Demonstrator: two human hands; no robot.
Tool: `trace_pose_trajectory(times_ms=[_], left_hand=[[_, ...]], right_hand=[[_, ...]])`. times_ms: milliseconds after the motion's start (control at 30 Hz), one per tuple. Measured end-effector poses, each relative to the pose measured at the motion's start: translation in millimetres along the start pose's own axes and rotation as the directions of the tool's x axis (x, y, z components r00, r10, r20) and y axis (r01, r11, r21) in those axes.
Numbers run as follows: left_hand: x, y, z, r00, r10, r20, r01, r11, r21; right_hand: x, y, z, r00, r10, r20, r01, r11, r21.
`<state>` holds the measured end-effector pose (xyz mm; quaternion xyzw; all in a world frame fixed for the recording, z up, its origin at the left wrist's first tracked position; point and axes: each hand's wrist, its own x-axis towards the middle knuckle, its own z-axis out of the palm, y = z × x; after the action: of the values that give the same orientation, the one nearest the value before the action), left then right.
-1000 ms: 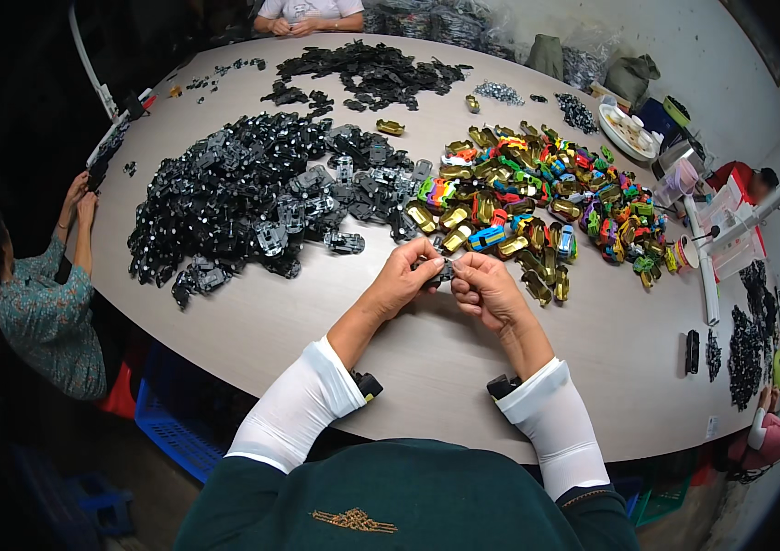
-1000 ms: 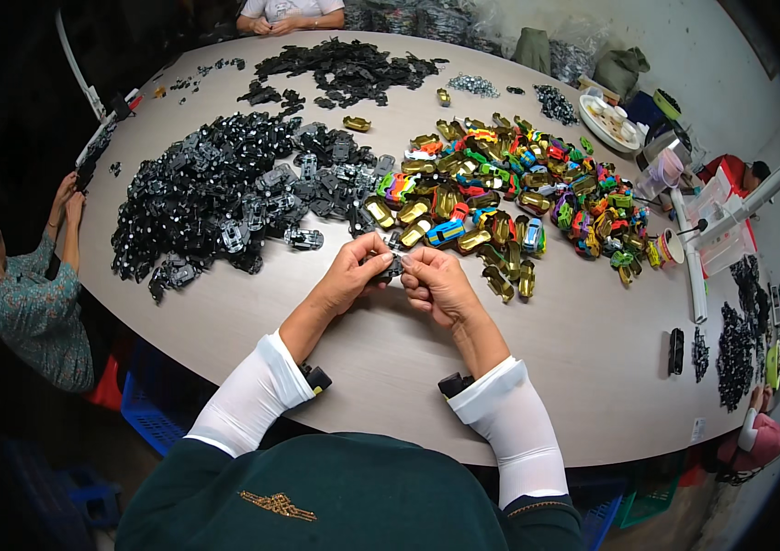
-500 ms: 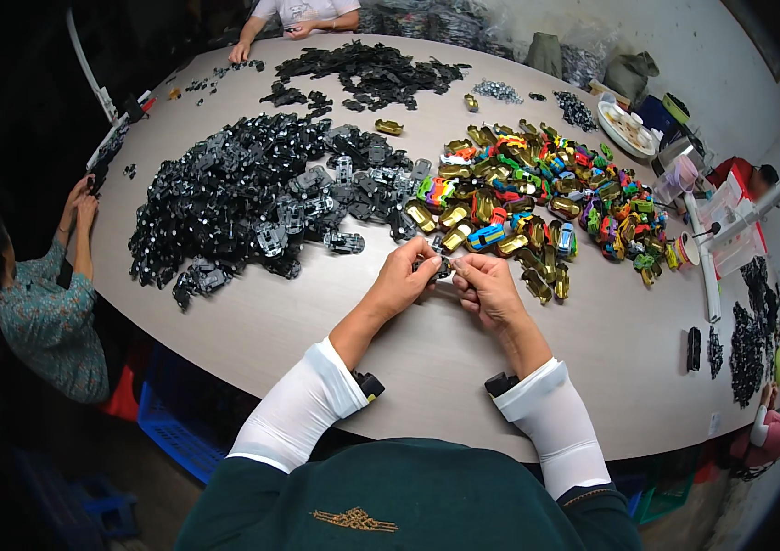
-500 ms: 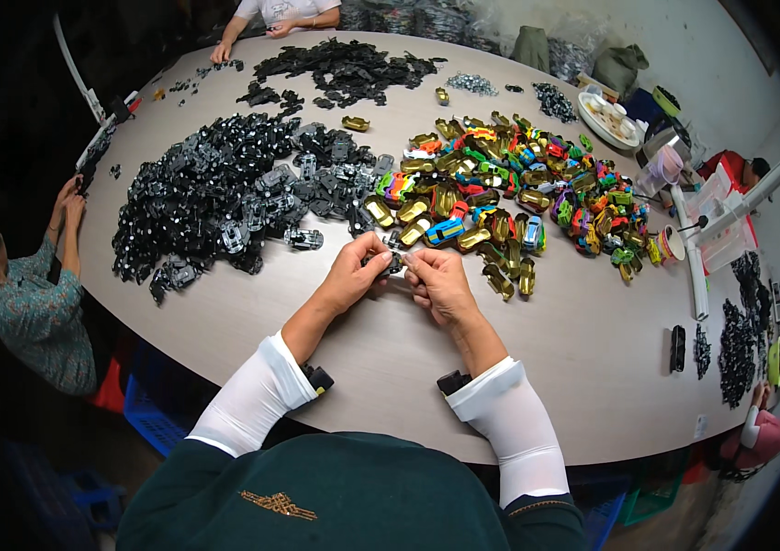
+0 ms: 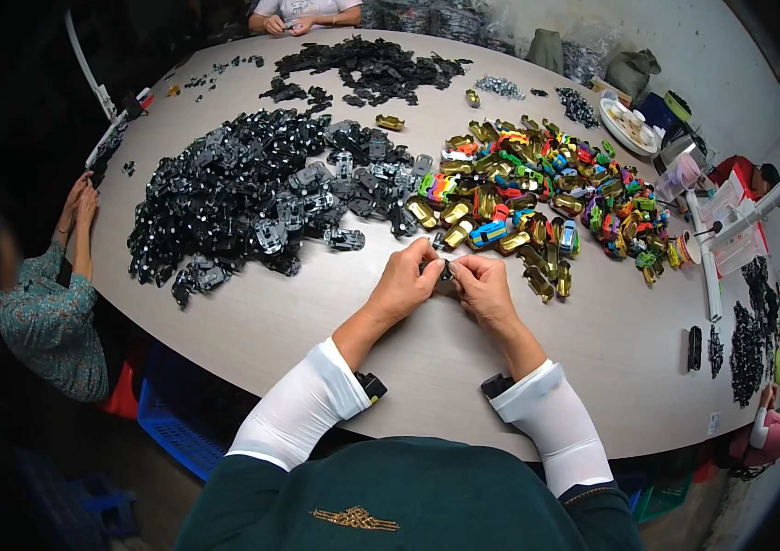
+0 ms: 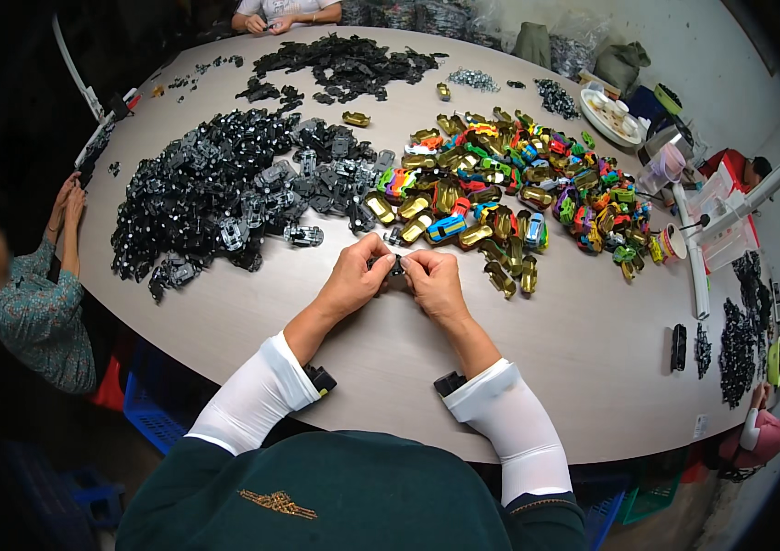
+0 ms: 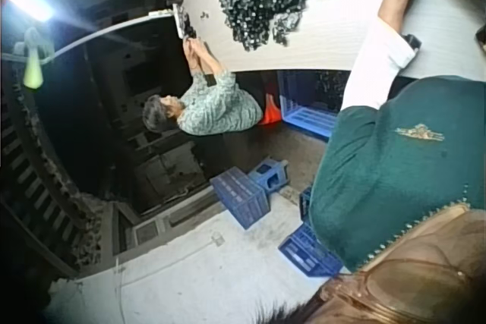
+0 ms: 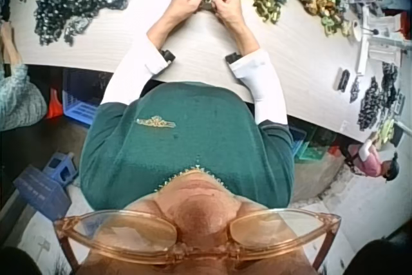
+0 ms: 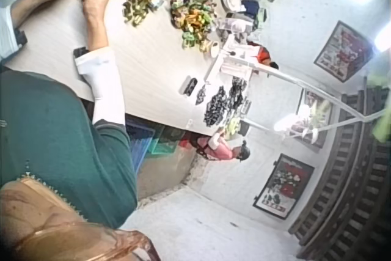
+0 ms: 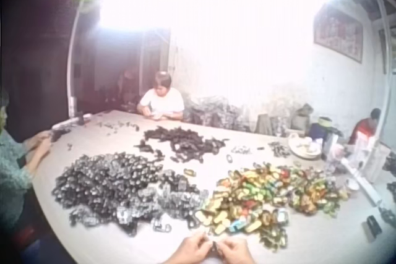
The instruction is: The person assembles miniature toy cars by hand at a large table. They pick up a black plastic chassis and a colored body, fit the body onto the chassis, and place the completed unit on the table. The process is repeated with various colored bodies and black chassis throughout the clip.
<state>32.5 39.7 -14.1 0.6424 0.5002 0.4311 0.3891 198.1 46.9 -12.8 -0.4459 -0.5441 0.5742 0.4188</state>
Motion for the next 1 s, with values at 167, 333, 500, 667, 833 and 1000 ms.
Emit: trace_pose_trajectory(times_ms=[167, 333, 500, 667, 833, 1000], left_hand=[[-1, 5, 1, 0.984, -0.179, 0.024, 0.178, 0.942, -0.283], [2, -6, 5, 0.991, -0.113, 0.071, 0.13, 0.933, -0.335], [1, -5, 4, 0.991, -0.07, 0.116, 0.09, 0.981, -0.174], [1, 8, -5, 0.964, -0.233, 0.126, 0.257, 0.712, -0.653], [8, -4, -9, 0.952, -0.306, -0.023, 0.116, 0.429, -0.896], [6, -5, -5, 0.97, -0.238, -0.052, 0.05, 0.404, -0.913]], right_hand=[[-4, -15, 3, 0.987, 0.161, 0.004, -0.156, 0.949, 0.275], [-3, -15, 0, 0.985, 0.171, 0.022, -0.167, 0.924, 0.345], [1, -4, -1, 0.998, 0.008, -0.067, -0.007, 1.0, 0.013], [-1, -11, 3, 0.99, 0.06, -0.125, -0.013, 0.937, 0.35], [-8, -17, 13, 0.997, 0.045, -0.056, -0.034, 0.982, 0.187], [-12, -16, 21, 0.999, 0.045, -0.028, -0.041, 0.992, 0.123]])
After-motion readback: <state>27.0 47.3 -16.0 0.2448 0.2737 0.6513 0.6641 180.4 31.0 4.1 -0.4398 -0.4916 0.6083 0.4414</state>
